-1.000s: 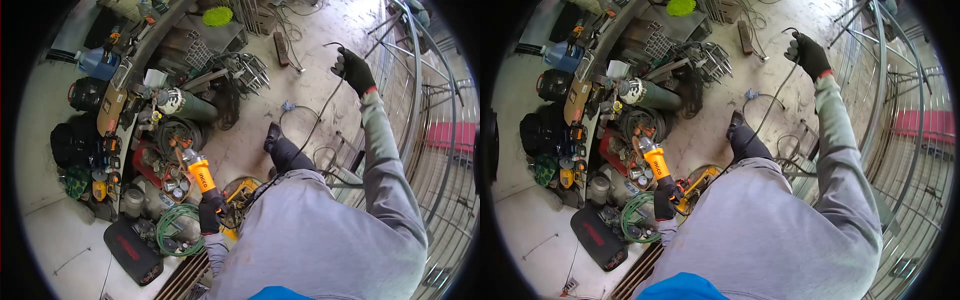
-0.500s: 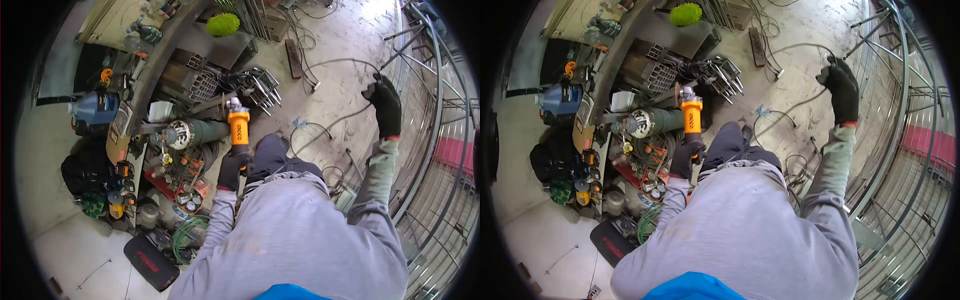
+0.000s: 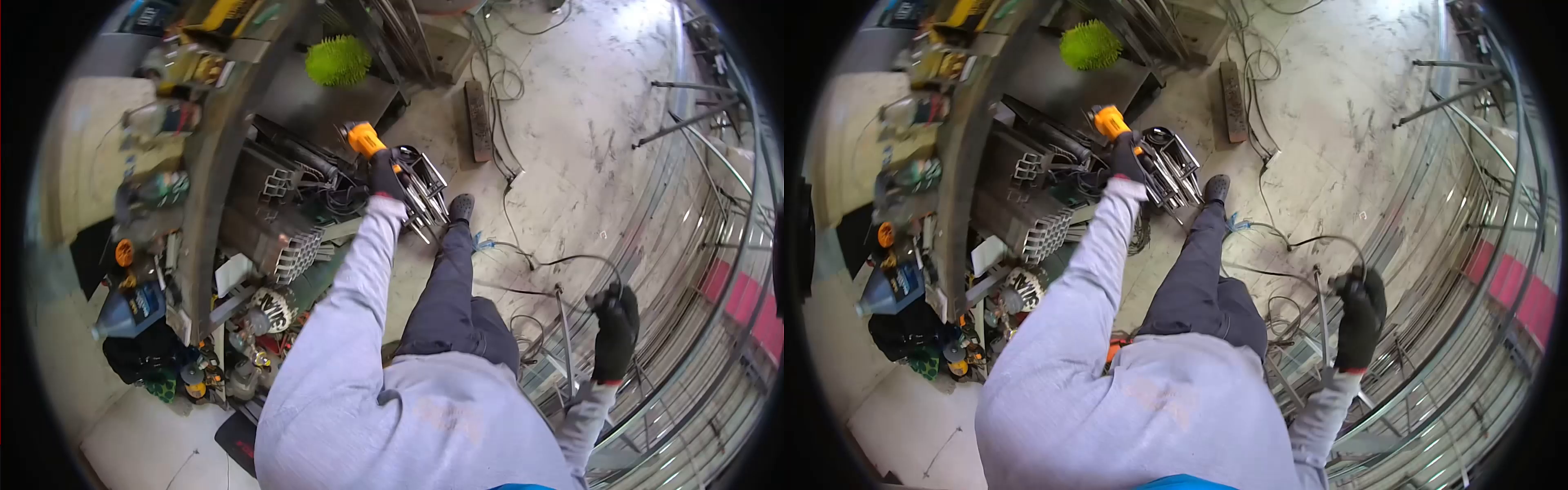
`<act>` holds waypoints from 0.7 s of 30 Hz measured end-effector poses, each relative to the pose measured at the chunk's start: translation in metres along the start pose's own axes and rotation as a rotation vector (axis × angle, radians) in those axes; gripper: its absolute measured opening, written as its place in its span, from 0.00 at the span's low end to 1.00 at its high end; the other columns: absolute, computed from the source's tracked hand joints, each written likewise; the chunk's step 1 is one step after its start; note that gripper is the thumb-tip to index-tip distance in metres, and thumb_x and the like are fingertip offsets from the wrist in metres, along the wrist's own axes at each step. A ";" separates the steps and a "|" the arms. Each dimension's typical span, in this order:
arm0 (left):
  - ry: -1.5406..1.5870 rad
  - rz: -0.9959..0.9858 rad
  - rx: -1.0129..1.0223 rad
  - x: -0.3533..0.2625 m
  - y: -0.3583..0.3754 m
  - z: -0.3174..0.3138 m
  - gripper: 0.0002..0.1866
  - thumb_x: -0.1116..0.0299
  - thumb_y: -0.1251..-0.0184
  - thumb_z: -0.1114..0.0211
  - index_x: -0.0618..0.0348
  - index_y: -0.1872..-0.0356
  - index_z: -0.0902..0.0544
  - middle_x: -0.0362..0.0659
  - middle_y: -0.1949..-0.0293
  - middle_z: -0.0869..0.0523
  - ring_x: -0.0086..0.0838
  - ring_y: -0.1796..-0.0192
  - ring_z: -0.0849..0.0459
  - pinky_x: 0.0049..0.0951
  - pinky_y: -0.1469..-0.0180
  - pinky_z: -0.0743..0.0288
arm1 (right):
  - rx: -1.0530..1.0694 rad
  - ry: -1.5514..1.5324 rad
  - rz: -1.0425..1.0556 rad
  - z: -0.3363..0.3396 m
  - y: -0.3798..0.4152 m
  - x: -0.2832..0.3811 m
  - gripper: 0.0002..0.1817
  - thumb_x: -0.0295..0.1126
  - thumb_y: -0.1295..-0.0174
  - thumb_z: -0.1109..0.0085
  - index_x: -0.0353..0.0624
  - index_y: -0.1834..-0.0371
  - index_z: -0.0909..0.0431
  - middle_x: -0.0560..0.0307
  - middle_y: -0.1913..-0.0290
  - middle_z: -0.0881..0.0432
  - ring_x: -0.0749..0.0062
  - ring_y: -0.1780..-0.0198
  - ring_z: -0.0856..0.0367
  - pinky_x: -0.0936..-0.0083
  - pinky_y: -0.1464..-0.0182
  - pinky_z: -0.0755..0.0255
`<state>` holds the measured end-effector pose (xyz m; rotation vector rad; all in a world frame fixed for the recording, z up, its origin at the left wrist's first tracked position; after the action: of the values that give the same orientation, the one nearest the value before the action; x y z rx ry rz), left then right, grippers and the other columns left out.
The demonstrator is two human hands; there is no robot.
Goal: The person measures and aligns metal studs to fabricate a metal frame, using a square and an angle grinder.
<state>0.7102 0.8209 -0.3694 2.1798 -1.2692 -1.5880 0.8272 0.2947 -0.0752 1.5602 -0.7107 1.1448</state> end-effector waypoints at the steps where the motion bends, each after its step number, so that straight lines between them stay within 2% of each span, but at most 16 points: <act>1: -0.123 -0.122 -0.347 -0.004 -0.038 0.017 0.11 0.57 0.26 0.36 0.49 0.67 0.19 0.36 0.75 0.19 0.27 0.79 0.19 0.26 0.78 0.26 | -0.018 -0.061 -0.032 -0.007 -0.010 -0.012 0.20 0.33 0.26 0.41 0.33 0.37 0.19 0.49 0.51 0.11 0.63 0.48 0.11 0.62 0.37 0.20; 2: -0.085 -0.080 -0.306 0.006 -0.082 0.042 0.10 0.61 0.27 0.36 0.46 0.70 0.21 0.34 0.76 0.24 0.26 0.79 0.25 0.29 0.78 0.31 | -0.015 0.050 -0.083 -0.014 -0.022 -0.015 0.17 0.30 0.28 0.42 0.33 0.40 0.18 0.49 0.52 0.11 0.62 0.48 0.11 0.62 0.37 0.21; 3: -0.217 0.202 -0.159 0.022 -0.155 0.100 0.14 0.49 0.28 0.36 0.47 0.63 0.20 0.43 0.78 0.17 0.39 0.83 0.20 0.41 0.80 0.21 | -0.057 0.129 -0.160 -0.027 -0.035 -0.018 0.15 0.27 0.29 0.42 0.32 0.42 0.18 0.49 0.50 0.11 0.61 0.47 0.10 0.63 0.37 0.21; 5: -0.196 0.251 -0.153 0.002 -0.183 0.115 0.16 0.52 0.33 0.29 0.51 0.61 0.21 0.47 0.72 0.17 0.47 0.74 0.16 0.50 0.69 0.15 | -0.096 0.144 -0.279 -0.039 -0.053 -0.042 0.15 0.24 0.29 0.43 0.32 0.42 0.18 0.50 0.50 0.11 0.61 0.45 0.10 0.65 0.37 0.21; 7: -0.203 0.068 -0.366 -0.032 -0.223 0.119 0.15 0.53 0.33 0.29 0.52 0.59 0.20 0.47 0.71 0.16 0.46 0.73 0.15 0.49 0.68 0.15 | -0.078 0.114 -0.280 -0.051 -0.068 -0.069 0.15 0.24 0.29 0.43 0.31 0.43 0.18 0.50 0.49 0.11 0.61 0.44 0.10 0.66 0.37 0.22; 9: -0.280 -0.024 -0.510 -0.055 -0.257 0.129 0.15 0.54 0.32 0.30 0.52 0.57 0.20 0.47 0.69 0.16 0.45 0.72 0.15 0.48 0.67 0.15 | -0.020 0.073 -0.391 -0.063 -0.082 -0.092 0.17 0.23 0.31 0.40 0.32 0.41 0.18 0.50 0.47 0.11 0.64 0.43 0.11 0.68 0.36 0.22; 12: -0.461 0.053 -0.600 -0.044 -0.288 0.155 0.14 0.57 0.31 0.30 0.53 0.54 0.20 0.47 0.66 0.15 0.42 0.70 0.14 0.47 0.66 0.14 | -0.017 0.140 -0.582 -0.086 -0.096 -0.123 0.18 0.24 0.31 0.39 0.32 0.39 0.17 0.50 0.48 0.11 0.65 0.43 0.11 0.70 0.37 0.22; 14: -0.560 0.125 -0.608 -0.036 -0.301 0.168 0.14 0.58 0.30 0.31 0.54 0.52 0.20 0.47 0.64 0.14 0.41 0.69 0.14 0.46 0.65 0.14 | 0.074 0.172 -0.619 -0.104 -0.109 -0.148 0.16 0.26 0.31 0.39 0.32 0.43 0.15 0.53 0.49 0.10 0.71 0.46 0.13 0.72 0.38 0.23; 15: -0.600 0.151 -0.605 -0.034 -0.307 0.173 0.14 0.59 0.30 0.31 0.54 0.51 0.20 0.47 0.63 0.14 0.40 0.68 0.14 0.45 0.65 0.14 | 0.071 0.171 -0.635 -0.104 -0.115 -0.164 0.16 0.26 0.31 0.39 0.32 0.43 0.15 0.53 0.49 0.10 0.71 0.46 0.13 0.72 0.38 0.23; 17: -0.673 0.210 -0.582 -0.030 -0.318 0.181 0.14 0.60 0.29 0.32 0.55 0.49 0.20 0.47 0.61 0.13 0.39 0.67 0.13 0.44 0.64 0.14 | 0.199 0.172 -0.605 -0.118 -0.129 -0.190 0.16 0.25 0.28 0.38 0.31 0.40 0.16 0.51 0.48 0.11 0.71 0.46 0.13 0.73 0.40 0.21; 18: -0.708 0.237 -0.567 -0.027 -0.324 0.185 0.15 0.61 0.29 0.32 0.55 0.48 0.20 0.47 0.60 0.13 0.38 0.66 0.13 0.44 0.63 0.14 | 0.192 0.168 -0.531 -0.124 -0.137 -0.196 0.15 0.25 0.28 0.37 0.31 0.42 0.15 0.54 0.49 0.11 0.73 0.48 0.13 0.74 0.41 0.21; 19: -0.742 0.267 -0.546 -0.019 -0.329 0.186 0.15 0.62 0.28 0.32 0.56 0.47 0.20 0.47 0.59 0.12 0.38 0.65 0.13 0.43 0.63 0.14 | 0.209 0.167 -0.544 -0.125 -0.144 -0.200 0.15 0.25 0.28 0.37 0.31 0.42 0.15 0.54 0.49 0.11 0.73 0.48 0.13 0.74 0.41 0.21; 21: -0.822 0.287 -0.504 -0.010 -0.341 0.186 0.15 0.63 0.28 0.32 0.56 0.45 0.20 0.47 0.57 0.12 0.36 0.64 0.12 0.42 0.62 0.14 | 0.079 0.054 -0.642 -0.130 -0.162 -0.225 0.15 0.24 0.28 0.37 0.31 0.41 0.15 0.56 0.50 0.12 0.73 0.49 0.14 0.73 0.40 0.22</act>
<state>0.7340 1.1038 -0.6346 1.0095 -1.0771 -2.4212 0.8448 0.4422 -0.3427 1.6458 -0.1003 0.7305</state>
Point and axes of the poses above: each hand's wrist, its own y-axis away from the middle knuckle, its own z-axis out of the back of the hand, x = y × z, the point moved 6 cm from there along -y, towards the middle knuckle
